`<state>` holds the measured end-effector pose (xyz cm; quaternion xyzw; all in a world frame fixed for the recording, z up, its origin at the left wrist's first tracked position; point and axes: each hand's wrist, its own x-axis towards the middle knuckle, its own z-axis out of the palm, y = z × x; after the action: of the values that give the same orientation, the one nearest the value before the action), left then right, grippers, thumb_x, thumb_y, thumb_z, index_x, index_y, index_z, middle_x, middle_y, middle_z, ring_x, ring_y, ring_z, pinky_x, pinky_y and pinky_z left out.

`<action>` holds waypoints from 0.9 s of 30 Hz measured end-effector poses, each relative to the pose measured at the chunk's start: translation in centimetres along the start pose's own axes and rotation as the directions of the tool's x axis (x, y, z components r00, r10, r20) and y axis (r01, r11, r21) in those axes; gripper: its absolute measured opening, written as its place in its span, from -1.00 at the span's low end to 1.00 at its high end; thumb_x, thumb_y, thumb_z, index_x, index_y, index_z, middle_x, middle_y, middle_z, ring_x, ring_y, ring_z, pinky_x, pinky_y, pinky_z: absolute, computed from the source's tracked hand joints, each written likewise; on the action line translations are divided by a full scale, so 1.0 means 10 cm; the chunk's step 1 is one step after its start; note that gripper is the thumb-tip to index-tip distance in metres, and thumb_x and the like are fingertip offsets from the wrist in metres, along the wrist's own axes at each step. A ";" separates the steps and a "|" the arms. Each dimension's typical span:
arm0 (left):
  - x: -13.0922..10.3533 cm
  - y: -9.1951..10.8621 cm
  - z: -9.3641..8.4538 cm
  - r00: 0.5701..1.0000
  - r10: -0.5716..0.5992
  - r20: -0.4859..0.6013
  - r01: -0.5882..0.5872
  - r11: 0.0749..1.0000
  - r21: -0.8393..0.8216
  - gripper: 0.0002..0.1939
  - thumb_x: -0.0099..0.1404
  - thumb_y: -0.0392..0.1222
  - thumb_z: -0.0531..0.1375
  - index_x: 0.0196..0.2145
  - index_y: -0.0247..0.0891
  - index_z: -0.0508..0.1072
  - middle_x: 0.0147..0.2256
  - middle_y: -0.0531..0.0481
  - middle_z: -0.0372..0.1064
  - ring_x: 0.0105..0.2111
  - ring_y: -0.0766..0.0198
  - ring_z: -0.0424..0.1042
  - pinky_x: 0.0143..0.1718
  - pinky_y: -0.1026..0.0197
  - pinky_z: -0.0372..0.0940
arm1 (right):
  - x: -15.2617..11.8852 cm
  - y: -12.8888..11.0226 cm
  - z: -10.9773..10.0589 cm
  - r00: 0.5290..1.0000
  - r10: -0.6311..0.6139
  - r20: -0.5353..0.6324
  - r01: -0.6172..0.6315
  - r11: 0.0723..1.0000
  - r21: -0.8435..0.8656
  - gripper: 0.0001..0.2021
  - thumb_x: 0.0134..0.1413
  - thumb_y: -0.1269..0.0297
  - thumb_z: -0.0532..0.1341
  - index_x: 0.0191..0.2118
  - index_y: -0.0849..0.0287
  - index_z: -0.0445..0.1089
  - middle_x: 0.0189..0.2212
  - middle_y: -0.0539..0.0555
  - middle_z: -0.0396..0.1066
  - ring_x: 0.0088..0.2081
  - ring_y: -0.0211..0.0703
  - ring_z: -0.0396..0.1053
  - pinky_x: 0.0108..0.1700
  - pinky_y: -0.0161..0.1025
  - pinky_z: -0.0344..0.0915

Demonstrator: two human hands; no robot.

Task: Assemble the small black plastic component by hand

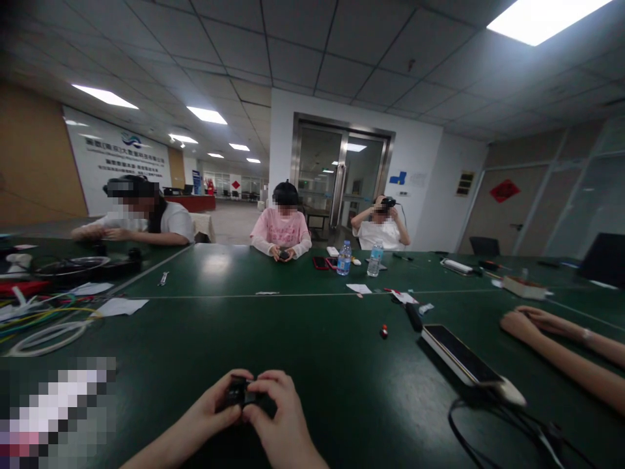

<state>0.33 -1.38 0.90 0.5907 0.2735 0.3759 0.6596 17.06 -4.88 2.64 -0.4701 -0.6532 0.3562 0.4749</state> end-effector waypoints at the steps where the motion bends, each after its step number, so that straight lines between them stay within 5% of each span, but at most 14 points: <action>1: 0.00 0.00 0.00 1.000 -0.002 0.006 0.002 1.000 -0.004 -0.52 -0.01 0.03 0.28 -0.15 -0.15 0.27 -0.30 0.02 0.28 -0.35 0.27 0.28 -0.34 0.21 0.16 | 0.00 -0.01 0.01 1.000 0.002 -0.002 -0.002 1.000 0.004 -0.78 -0.14 0.44 0.23 -0.29 0.05 0.45 -0.15 0.08 0.32 -0.05 -0.05 0.28 0.03 -0.08 0.14; 12: 0.02 -0.07 -0.08 0.999 0.004 0.034 -0.005 1.000 0.030 -0.56 0.04 -0.01 0.25 -0.13 -0.15 0.27 -0.27 -0.01 0.28 -0.28 0.19 0.30 -0.29 0.16 0.17 | -0.01 0.01 0.00 0.999 0.035 0.007 -0.035 0.999 0.016 -0.79 -0.14 0.39 0.25 -0.29 0.06 0.45 -0.15 0.07 0.35 -0.06 -0.05 0.31 0.02 -0.08 0.16; 19: -0.01 0.00 -0.05 0.998 -0.049 -0.026 0.049 0.999 -0.005 -0.53 0.00 -0.01 0.28 -0.14 -0.14 0.27 -0.24 -0.03 0.31 -0.31 0.18 0.32 -0.30 0.14 0.18 | -0.01 0.04 -0.01 1.000 -0.006 -0.009 0.006 0.999 0.045 -0.63 -0.16 0.42 0.26 -0.14 0.01 0.39 -0.15 0.05 0.39 -0.07 -0.05 0.32 0.00 -0.08 0.21; 27: 0.00 -0.04 -0.05 0.999 -0.042 -0.019 0.041 0.998 -0.050 -0.52 -0.03 -0.09 0.32 -0.14 -0.14 0.28 -0.26 0.00 0.32 -0.31 0.20 0.34 -0.26 0.11 0.20 | 0.00 0.06 -0.02 1.000 -0.008 0.005 0.007 0.998 0.056 -0.78 -0.11 0.42 0.23 -0.27 0.04 0.47 -0.15 0.07 0.38 -0.07 -0.08 0.33 0.02 -0.07 0.19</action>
<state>0.04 -1.11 0.39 0.5643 0.2829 0.3746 0.6791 17.45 -4.63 2.14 -0.4532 -0.6461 0.3737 0.4872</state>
